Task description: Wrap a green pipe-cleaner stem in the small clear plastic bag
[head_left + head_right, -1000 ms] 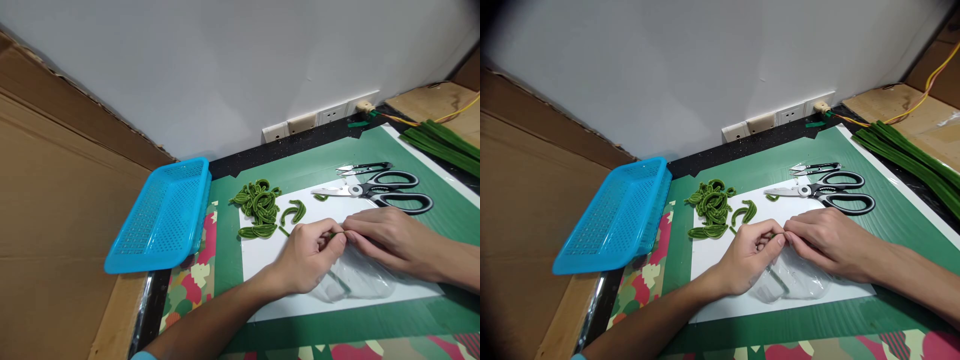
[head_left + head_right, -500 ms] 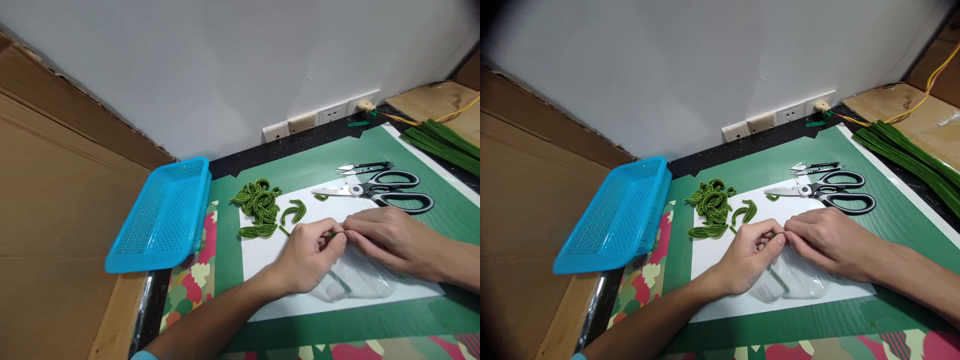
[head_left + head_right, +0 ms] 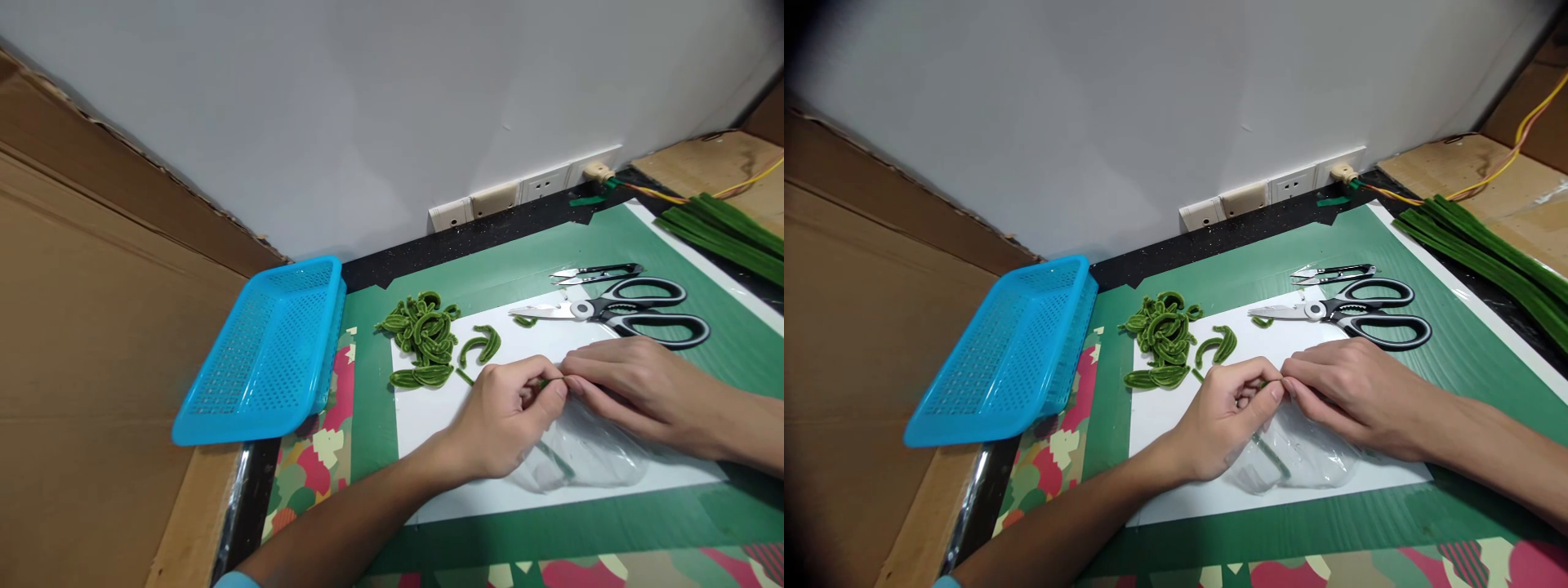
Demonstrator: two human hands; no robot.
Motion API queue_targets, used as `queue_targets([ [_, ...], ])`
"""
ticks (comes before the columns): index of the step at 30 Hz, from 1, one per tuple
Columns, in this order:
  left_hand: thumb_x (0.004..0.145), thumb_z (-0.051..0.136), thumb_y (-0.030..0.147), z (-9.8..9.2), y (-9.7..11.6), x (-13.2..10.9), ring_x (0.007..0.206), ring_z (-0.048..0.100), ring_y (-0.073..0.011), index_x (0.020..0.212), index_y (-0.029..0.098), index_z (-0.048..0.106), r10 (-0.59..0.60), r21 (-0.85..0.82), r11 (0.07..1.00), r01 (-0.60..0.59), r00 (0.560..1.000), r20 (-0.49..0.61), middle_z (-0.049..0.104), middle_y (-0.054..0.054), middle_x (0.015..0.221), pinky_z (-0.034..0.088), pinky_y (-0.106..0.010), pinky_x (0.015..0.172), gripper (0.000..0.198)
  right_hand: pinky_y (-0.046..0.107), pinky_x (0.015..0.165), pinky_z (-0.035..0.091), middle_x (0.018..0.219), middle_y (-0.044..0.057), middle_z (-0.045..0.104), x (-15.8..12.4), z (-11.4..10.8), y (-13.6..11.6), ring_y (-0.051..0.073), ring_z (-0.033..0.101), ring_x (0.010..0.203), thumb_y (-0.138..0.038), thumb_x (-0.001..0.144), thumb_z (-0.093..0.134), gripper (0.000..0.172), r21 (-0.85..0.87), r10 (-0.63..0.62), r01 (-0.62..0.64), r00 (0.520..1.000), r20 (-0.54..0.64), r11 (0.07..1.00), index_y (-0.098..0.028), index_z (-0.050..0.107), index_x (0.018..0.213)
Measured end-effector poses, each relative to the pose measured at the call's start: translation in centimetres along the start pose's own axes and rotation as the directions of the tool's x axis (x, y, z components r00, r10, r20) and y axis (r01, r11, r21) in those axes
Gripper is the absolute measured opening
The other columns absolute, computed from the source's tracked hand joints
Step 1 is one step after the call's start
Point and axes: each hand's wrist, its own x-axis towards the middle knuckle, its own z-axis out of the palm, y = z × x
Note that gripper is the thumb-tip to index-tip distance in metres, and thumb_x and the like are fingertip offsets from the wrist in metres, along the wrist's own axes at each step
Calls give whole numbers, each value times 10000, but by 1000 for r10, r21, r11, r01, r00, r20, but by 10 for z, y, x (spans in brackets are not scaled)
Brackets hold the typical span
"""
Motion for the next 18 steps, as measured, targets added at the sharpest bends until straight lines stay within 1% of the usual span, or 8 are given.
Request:
queue_targets([
  [10, 1013, 645, 446, -1, 1, 0, 656, 385, -100, 918, 183, 612, 3, 10, 1000, -3, 1000, 3, 475, 44, 729, 297, -267, 615, 282, 348, 621, 285, 724, 14, 552, -1, 0, 0, 145, 473, 618, -223, 1122, 397, 300, 21, 11, -11, 1000, 5, 1000, -205, 497, 839],
  [18, 1006, 652, 474, 1, 0, 1, 650, 368, -101, 912, 180, 612, -1, -4, 1000, 1, 1000, -3, 457, 41, 718, 281, -262, 602, 311, 346, 624, 296, 731, 17, 550, -1, -2, 1, 149, 484, 626, -231, 1128, 391, 298, 2, 14, -14, 999, 40, 1000, -204, 497, 850],
])
